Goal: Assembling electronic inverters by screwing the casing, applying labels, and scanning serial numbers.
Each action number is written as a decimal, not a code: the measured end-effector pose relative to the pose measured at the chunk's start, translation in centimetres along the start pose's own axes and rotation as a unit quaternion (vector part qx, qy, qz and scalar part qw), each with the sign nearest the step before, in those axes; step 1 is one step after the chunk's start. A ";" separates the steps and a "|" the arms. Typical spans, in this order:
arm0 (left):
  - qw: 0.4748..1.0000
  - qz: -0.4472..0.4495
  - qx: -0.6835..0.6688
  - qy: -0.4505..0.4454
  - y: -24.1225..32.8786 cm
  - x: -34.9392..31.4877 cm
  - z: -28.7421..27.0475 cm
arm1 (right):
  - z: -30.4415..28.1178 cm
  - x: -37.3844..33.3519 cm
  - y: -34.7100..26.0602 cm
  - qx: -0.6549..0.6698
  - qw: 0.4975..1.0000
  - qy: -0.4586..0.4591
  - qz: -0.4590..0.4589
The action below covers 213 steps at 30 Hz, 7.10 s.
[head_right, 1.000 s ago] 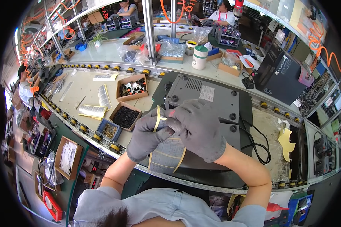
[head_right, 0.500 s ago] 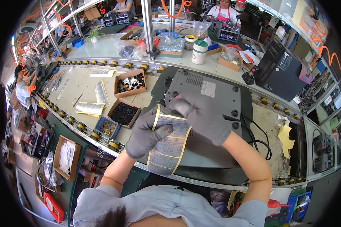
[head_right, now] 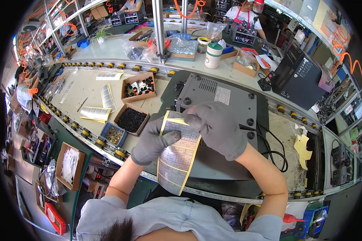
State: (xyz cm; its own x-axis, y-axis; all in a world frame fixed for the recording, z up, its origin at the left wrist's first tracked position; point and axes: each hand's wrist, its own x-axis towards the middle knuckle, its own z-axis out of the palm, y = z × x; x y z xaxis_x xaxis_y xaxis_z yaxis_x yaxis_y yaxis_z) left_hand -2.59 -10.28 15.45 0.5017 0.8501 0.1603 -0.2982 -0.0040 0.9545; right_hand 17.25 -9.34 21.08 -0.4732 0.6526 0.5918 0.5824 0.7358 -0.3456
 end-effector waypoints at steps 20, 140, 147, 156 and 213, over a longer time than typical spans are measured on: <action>0.962 -0.024 0.205 0.177 2.1 0.4 -12.4 | -1.9 -1.3 2.8 0.130 0.969 -0.022 0.209; 0.944 0.079 0.315 -0.058 2.8 10.6 1.8 | -4.9 -19.4 20.8 0.362 0.667 0.155 0.632; 0.758 -0.033 0.622 -0.195 -7.9 16.3 -15.0 | 1.1 -14.6 25.0 0.430 0.637 0.135 0.625; 0.979 -0.200 -0.033 0.005 -10.4 25.3 -11.9 | -0.7 -9.7 26.8 0.551 0.615 0.315 0.468; 0.943 -0.256 0.159 -0.139 -11.3 -0.5 -10.0 | 1.8 -28.6 14.9 0.444 0.620 0.131 0.633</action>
State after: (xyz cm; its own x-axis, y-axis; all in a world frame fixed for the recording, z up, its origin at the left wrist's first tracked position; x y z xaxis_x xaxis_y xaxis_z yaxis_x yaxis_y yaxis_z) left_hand -7.56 -5.43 2.04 0.7212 0.6125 -0.3237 0.2766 0.1738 0.9451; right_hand 38.29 -16.68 -2.32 0.1843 0.8426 -0.5060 -0.2707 -0.4514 -0.8503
